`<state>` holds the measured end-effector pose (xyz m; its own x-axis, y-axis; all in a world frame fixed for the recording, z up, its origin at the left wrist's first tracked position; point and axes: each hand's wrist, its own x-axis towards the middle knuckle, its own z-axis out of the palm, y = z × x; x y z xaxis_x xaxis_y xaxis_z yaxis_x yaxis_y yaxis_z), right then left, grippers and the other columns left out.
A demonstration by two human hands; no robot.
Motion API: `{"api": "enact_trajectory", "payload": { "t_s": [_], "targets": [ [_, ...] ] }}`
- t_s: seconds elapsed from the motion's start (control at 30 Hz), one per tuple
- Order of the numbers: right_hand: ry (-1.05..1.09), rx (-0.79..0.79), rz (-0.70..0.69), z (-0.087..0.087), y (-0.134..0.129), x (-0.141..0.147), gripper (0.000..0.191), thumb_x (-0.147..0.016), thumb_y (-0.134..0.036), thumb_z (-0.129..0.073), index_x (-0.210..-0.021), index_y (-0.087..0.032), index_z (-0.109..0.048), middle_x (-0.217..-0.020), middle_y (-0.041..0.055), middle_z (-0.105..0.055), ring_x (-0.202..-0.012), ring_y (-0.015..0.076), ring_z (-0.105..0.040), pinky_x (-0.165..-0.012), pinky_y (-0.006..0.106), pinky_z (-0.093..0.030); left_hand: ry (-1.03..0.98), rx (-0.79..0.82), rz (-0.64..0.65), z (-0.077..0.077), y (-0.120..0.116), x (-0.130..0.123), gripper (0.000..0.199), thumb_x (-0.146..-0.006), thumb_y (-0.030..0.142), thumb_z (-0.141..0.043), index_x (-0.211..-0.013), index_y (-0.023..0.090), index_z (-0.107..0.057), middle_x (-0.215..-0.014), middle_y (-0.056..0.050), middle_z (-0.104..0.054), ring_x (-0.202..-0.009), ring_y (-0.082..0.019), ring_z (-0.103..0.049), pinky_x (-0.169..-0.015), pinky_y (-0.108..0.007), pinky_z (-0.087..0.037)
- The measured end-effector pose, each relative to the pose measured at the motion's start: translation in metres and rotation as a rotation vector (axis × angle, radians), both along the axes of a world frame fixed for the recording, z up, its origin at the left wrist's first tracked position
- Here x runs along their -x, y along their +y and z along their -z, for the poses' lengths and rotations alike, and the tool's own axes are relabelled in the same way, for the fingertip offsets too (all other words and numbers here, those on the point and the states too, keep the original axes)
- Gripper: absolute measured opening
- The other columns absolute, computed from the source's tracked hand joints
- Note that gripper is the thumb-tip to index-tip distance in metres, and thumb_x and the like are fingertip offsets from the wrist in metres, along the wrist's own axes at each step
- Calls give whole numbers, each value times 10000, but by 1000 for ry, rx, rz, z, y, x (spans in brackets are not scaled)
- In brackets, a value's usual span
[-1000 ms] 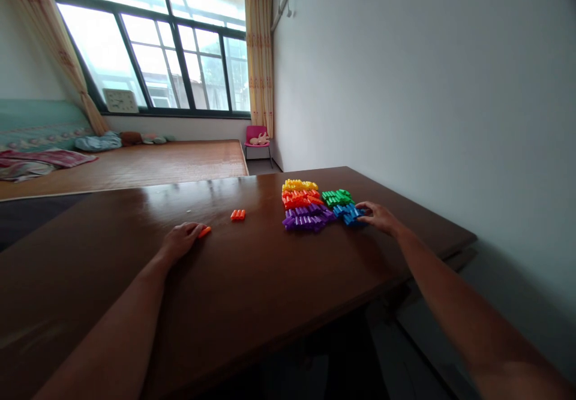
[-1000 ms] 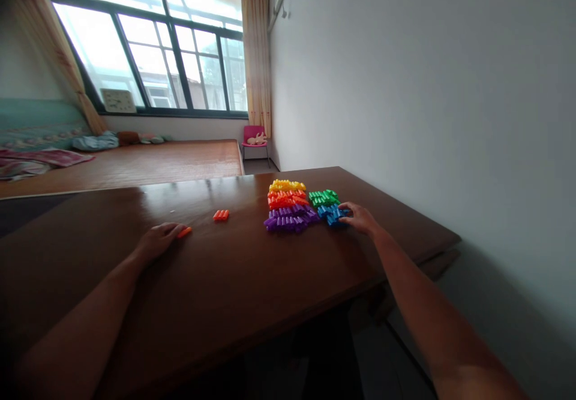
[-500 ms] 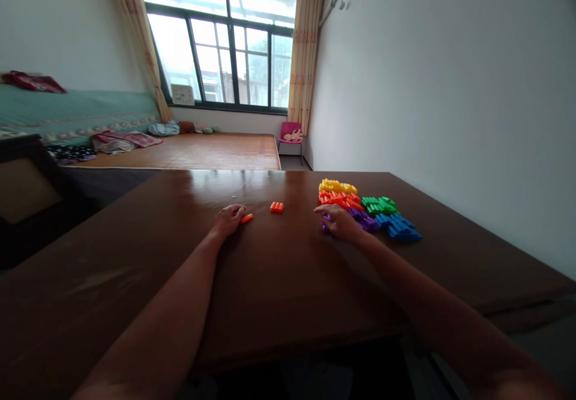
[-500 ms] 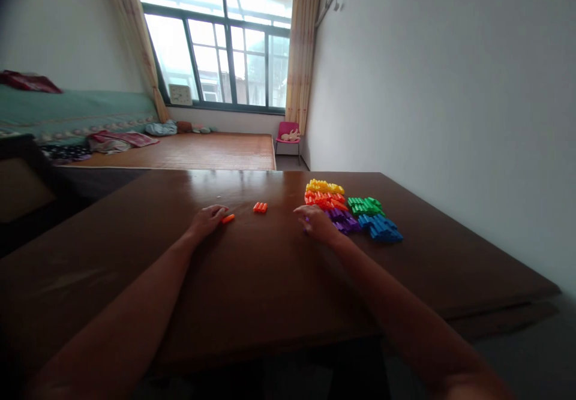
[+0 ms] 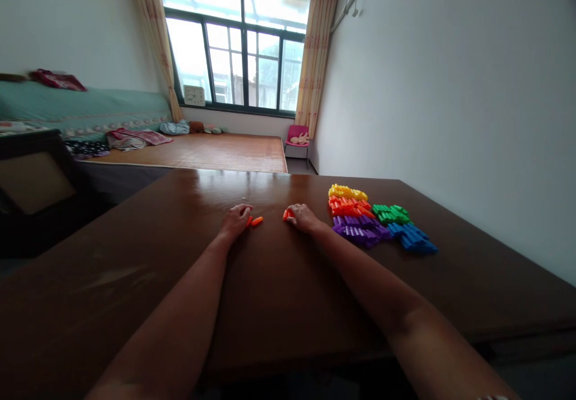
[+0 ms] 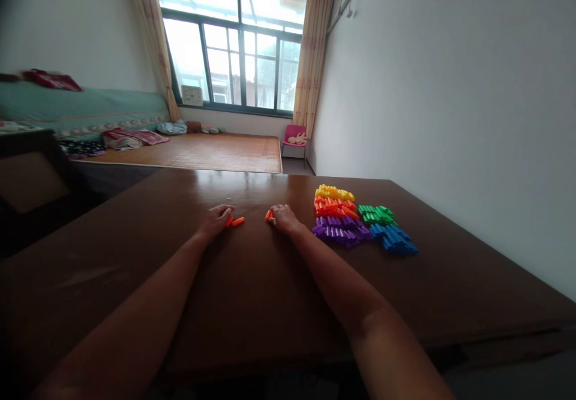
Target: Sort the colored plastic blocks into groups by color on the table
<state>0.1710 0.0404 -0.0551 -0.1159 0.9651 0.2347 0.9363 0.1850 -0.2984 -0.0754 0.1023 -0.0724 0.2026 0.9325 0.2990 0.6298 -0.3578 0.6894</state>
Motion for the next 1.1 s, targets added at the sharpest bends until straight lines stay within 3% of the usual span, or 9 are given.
{"api": "enact_trajectory", "payload": {
  "t_s": [0.1, 0.27, 0.4, 0.5, 0.6, 0.73, 0.87, 1.03, 1.1],
  "targets": [
    [15, -27, -69, -13, -18, -30, 184, -832, -179, -664, -1014, -174, -692, -1075, 68, -681, -983, 191, -610, -922, 306, -459, 66, 1, 8, -5, -4, 0, 369, -870, 323, -466, -1079, 157, -721, -969, -74, -740, -864, -208, -654, -724, -278, -476],
    [94, -13, 66, -46, -47, -100, 199, -806, -273, -693, -988, -192, -688, -932, 48, -707, -832, 173, -647, -770, 291, -506, 124, 15, 5, -13, -11, 0, 367, -863, 321, -489, -1104, 169, -721, -1038, -79, -738, -894, -221, -658, -752, -288, -474],
    [236, -41, 107, -63, -50, -141, 246, -753, -273, -727, -976, -180, -683, -903, 48, -722, -805, 158, -663, -720, 259, -519, 147, 20, 0, -14, -12, 0, 354, -861, 311, -492, -1088, 179, -730, -1022, -69, -742, -888, -223, -660, -747, -288, -474],
    [313, -136, 270, -65, -43, -171, 237, -770, -254, -687, -988, -160, -675, -927, 76, -725, -812, 151, -667, -729, 259, -533, 148, 14, 7, -13, -10, 0, 351, -862, 321, -495, -1081, 181, -731, -1008, -64, -744, -873, -212, -661, -736, -276, -472],
    [235, -167, 470, -54, -37, -203, 189, -767, -217, -665, -941, -144, -675, -915, 86, -725, -803, 152, -665, -742, 269, -532, 124, 13, 7, -11, -8, 1, 347, -855, 323, -500, -1070, 182, -733, -992, -56, -746, -851, -200, -658, -715, -266, -468],
    [119, -99, 496, -39, -34, -223, 155, -775, -195, -652, -917, -141, -681, -918, 82, -727, -813, 161, -660, -789, 290, -521, 28, 8, -17, -5, -4, 3, 343, -853, 323, -488, -1023, 170, -744, -907, -57, -746, -782, -190, -647, -676, -267, -458],
    [85, -247, 378, -41, -23, -184, 185, -850, -242, -584, -969, -148, -690, -944, 96, -720, -819, 181, -655, -800, 321, -515, -205, 5, -75, 5, 3, 3, 364, -848, 387, -497, -966, 145, -742, -830, -71, -729, -739, -195, -639, -635, -270, -451],
    [105, -190, -178, -34, -9, -42, 210, -884, -268, -577, -1043, -190, -690, -1041, 73, -691, -844, 161, -647, -838, 301, -502, -569, 73, -126, 14, 11, 0, 370, -812, 469, -546, -854, 146, -720, -818, -75, -717, -755, -195, -638, -652, -269, -483],
    [60, -93, -281, -22, -4, 16, 300, -864, -313, -628, -1138, -197, -665, -1127, 83, -667, -893, 173, -636, -873, 304, -489, -678, 111, -137, 14, 11, 0, 374, -820, 472, -540, -833, 136, -705, -789, -74, -700, -740, -187, -631, -667, -278, -497]
  ]
}}
